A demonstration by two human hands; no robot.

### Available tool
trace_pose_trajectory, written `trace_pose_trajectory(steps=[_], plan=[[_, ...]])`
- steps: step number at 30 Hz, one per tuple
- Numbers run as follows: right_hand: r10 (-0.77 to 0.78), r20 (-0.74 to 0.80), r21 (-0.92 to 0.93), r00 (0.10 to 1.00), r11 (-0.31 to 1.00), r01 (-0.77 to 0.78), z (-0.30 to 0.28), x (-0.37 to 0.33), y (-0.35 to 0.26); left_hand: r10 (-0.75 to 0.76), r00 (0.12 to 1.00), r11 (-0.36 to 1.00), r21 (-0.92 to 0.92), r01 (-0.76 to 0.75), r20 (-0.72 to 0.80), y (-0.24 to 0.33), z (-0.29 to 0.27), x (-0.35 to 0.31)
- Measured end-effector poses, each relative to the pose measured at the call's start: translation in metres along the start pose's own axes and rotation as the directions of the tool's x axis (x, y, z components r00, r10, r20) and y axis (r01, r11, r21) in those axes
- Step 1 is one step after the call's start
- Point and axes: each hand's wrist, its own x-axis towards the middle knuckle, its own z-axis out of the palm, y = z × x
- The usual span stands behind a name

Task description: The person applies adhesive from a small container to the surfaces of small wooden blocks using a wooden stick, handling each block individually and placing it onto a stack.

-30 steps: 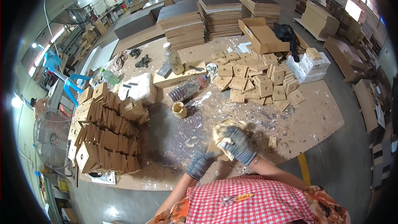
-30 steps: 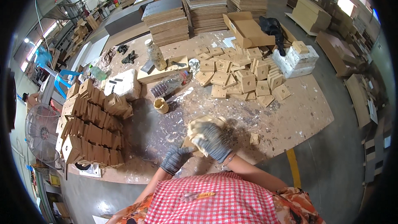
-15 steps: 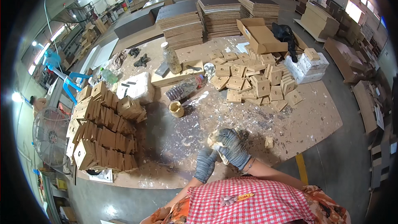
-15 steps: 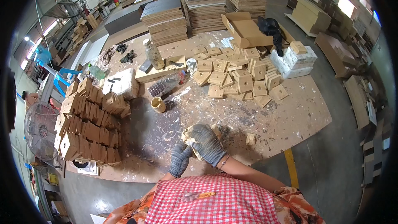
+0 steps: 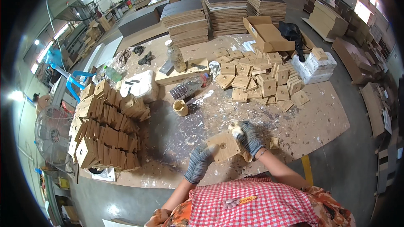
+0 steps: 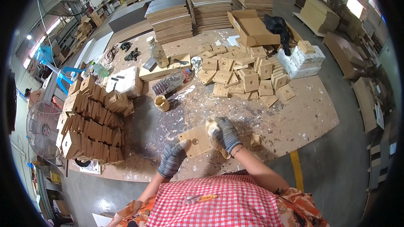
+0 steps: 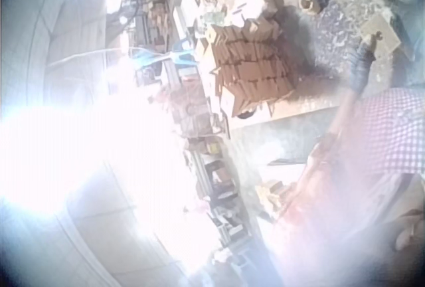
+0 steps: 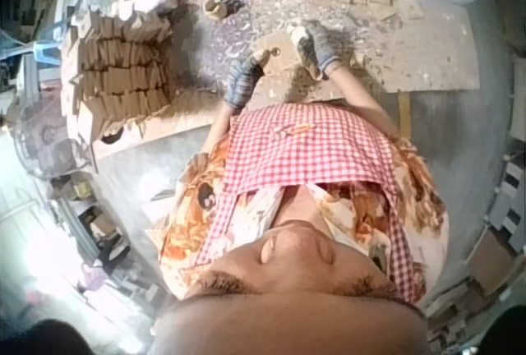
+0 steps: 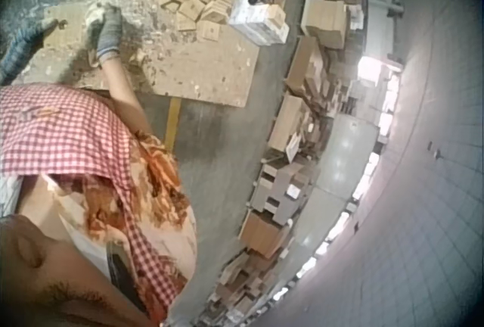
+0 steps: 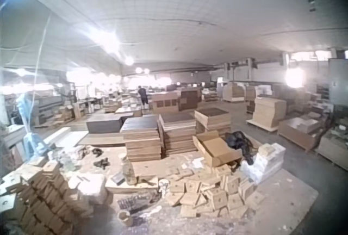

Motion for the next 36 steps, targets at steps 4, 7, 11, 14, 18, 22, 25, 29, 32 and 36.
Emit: trace_pose_trajectory(steps=[4, 7, 11, 14, 18, 22, 25, 29, 32, 36], plan=[[-0.1, 0.23, -0.207, 0.968, 0.967, 0.149, 0.005, -0.011, 0.021, -0.041, 0.996, 0.952, -0.3, 0.062, 0.075, 0.008, 0.007, 0.002], [-0.041, 0.31, 0.408, 0.95, 0.908, -0.094, -0.017, -0.014, 0.041, 0.03, 0.999, 0.938, -0.347, -0.016, 0.035, 0.01, 0.014, 0.004], [-0.142, 0.008, -0.36, 0.99, 0.923, 0.135, -0.075, -0.033, 0.067, -0.025, 0.999, 0.905, -0.423, 0.043, 0.048, 0.007, 0.017, 0.014], [-0.032, -0.191, -0.425, 0.981, 0.904, -0.053, -0.093, -0.054, 0.092, -0.102, 0.993, 0.857, -0.501, 0.121, 0.065, 0.002, 0.021, 0.023], [0.4, -0.332, 0.209, 0.854, 0.914, -0.347, -0.096, -0.078, 0.131, -0.173, 0.979, 0.823, -0.53, 0.203, 0.106, -0.004, 0.022, 0.034], [0.477, -0.289, 0.007, 0.83, 0.868, -0.496, -0.103, -0.088, 0.147, -0.172, 0.982, 0.851, -0.491, 0.187, 0.077, -0.012, 0.027, 0.045], [0.52, -0.229, -0.067, 0.823, 0.835, -0.546, -0.105, -0.088, 0.127, -0.229, 0.964, 0.815, -0.515, 0.267, 0.137, -0.015, 0.03, 0.05], [0.496, -0.257, -0.416, 0.83, 0.718, -0.558, -0.092, -0.086, 0.088, -0.29, 0.935, 0.807, -0.473, 0.353, 0.203, -0.02, 0.042, 0.053], [0.538, -0.205, -0.587, 0.818, 0.601, -0.543, -0.083, -0.084, 0.078, -0.35, 0.911, 0.801, -0.434, 0.411, 0.217, -0.021, 0.05, 0.056], [0.492, -0.244, -0.428, 0.835, 0.718, -0.548, -0.082, -0.082, 0.081, -0.322, 0.899, 0.811, -0.404, 0.423, 0.295, -0.021, 0.059, 0.058]])
